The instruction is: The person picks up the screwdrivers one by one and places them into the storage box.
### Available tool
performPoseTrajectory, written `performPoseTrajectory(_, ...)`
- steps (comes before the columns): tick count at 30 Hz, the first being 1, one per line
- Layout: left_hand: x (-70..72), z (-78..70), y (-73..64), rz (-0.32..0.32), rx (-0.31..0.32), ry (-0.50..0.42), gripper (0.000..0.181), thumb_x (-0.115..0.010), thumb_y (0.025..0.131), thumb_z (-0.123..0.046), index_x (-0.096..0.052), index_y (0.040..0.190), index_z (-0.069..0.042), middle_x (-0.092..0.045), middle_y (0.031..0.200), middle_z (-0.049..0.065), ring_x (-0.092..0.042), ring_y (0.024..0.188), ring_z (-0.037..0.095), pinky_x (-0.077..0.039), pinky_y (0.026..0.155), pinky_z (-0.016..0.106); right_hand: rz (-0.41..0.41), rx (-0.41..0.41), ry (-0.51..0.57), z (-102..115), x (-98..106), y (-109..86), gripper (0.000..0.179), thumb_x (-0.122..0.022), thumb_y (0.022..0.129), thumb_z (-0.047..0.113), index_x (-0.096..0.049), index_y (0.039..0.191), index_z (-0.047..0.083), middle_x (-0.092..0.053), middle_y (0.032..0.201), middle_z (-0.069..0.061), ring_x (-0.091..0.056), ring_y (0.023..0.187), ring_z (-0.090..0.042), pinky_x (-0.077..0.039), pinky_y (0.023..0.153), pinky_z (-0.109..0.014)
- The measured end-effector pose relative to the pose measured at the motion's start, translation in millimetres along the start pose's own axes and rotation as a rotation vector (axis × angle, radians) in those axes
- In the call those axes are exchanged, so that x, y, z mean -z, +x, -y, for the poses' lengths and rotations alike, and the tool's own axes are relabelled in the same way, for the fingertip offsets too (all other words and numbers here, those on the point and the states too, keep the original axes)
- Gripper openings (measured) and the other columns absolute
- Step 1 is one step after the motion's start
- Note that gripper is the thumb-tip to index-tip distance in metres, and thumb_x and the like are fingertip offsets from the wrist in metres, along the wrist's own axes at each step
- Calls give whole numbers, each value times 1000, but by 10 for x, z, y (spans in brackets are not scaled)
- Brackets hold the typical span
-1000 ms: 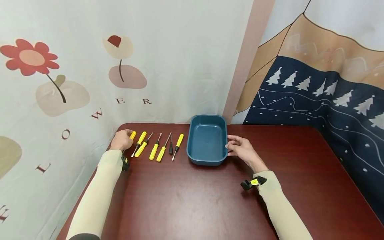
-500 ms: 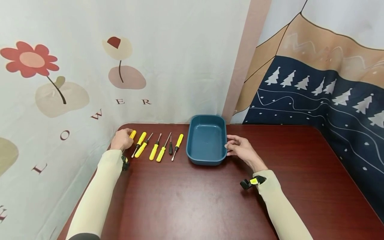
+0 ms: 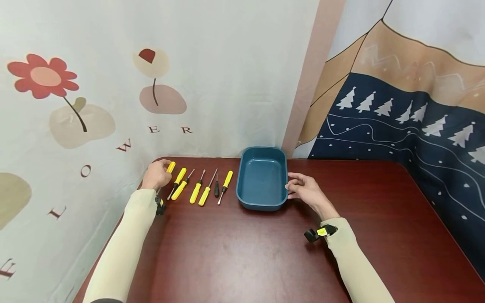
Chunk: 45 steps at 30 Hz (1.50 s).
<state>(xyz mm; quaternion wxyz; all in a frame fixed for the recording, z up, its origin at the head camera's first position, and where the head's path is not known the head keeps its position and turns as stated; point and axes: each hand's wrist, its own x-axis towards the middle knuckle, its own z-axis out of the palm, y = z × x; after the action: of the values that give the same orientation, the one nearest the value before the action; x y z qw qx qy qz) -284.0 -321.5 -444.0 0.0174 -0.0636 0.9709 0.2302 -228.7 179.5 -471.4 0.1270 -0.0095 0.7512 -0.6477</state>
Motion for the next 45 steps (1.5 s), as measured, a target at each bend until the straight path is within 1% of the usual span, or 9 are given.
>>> performPoseTrajectory(4, 7, -49, -41, -3, 8, -26, 56, -55, 89, -4, -52, 145, 1, -63, 119, 28, -62, 97, 38, -51, 73, 42, -5, -7, 3, -11, -3, -5, 54, -62, 99, 5, -46, 150, 0, -61, 102, -10, -68, 88, -23, -63, 74, -28)
performPoseTrajectory(9, -7, -95, -86, -6, 8, -60, 55, -55, 92, -5, -51, 146, 0, -63, 118, 26, -62, 94, 36, -50, 69, 37, -6, -15, 11, -15, -6, -10, 54, -62, 98, 4, -47, 150, 2, -61, 102, -10, -68, 86, -20, -63, 74, -28)
performPoseTrajectory(15, -20, -146, -99, -43, -38, -72, 56, -55, 88, -3, -54, 145, -1, -63, 113, 23, -60, 89, 33, -47, 64, 34, 0, 0, 11, -7, -4, -4, 54, -62, 98, 4, -46, 150, 1, -61, 102, -9, -67, 84, -17, -63, 74, -27)
performPoseTrajectory(18, -21, -178, -105, -40, -48, -84, 58, -54, 87, 0, -53, 145, -1, -61, 111, 22, -58, 85, 32, -46, 62, 32, 4, 7, 13, -5, 0, -7, 55, -62, 98, 4, -46, 151, 0, -61, 102, -10, -67, 84, -17, -63, 74, -27)
performPoseTrajectory(22, -32, -217, -128, -27, -40, -108, 57, -54, 89, 0, -51, 147, -2, -59, 114, 23, -58, 84, 31, -46, 61, 31, 6, 8, 19, -7, -7, 1, 55, -62, 98, 3, -46, 150, 0, -61, 101, -9, -68, 84, -17, -63, 74, -27)
performPoseTrajectory(27, -76, -259, -139, -39, -49, -126, 56, -52, 91, 0, -52, 147, -3, -59, 114, 21, -57, 82, 30, -45, 60, 30, 4, 5, 28, -14, -12, 4, 55, -62, 98, 3, -46, 150, 0, -61, 102, -9, -69, 85, -19, -63, 73, -28)
performPoseTrajectory(35, -101, -355, -176, -43, -69, -164, 55, -53, 93, -1, -52, 148, -4, -58, 115, 21, -59, 86, 31, -49, 62, 31, 2, 7, 22, -25, -7, 11, 55, -62, 98, 3, -46, 150, 0, -61, 103, -10, -68, 83, -16, -63, 74, -28)
performPoseTrajectory(41, -120, -446, -197, -53, -68, -177, 52, -56, 95, -3, -54, 147, -4, -60, 115, 21, -60, 89, 31, -52, 66, 30, 8, 7, 24, -23, -4, 0, 56, -62, 98, 3, -44, 151, -1, -61, 103, -10, -68, 81, -14, -62, 73, -27)
performPoseTrajectory(45, -132, -514, -213, -58, -70, -200, 52, -57, 94, -3, -55, 146, -6, -60, 115, 20, -59, 87, 31, -51, 64, 31, 5, 7, 24, -24, -4, -6, 55, -62, 98, 3, -46, 150, -1, -61, 102, -10, -68, 80, -14, -63, 73, -27)
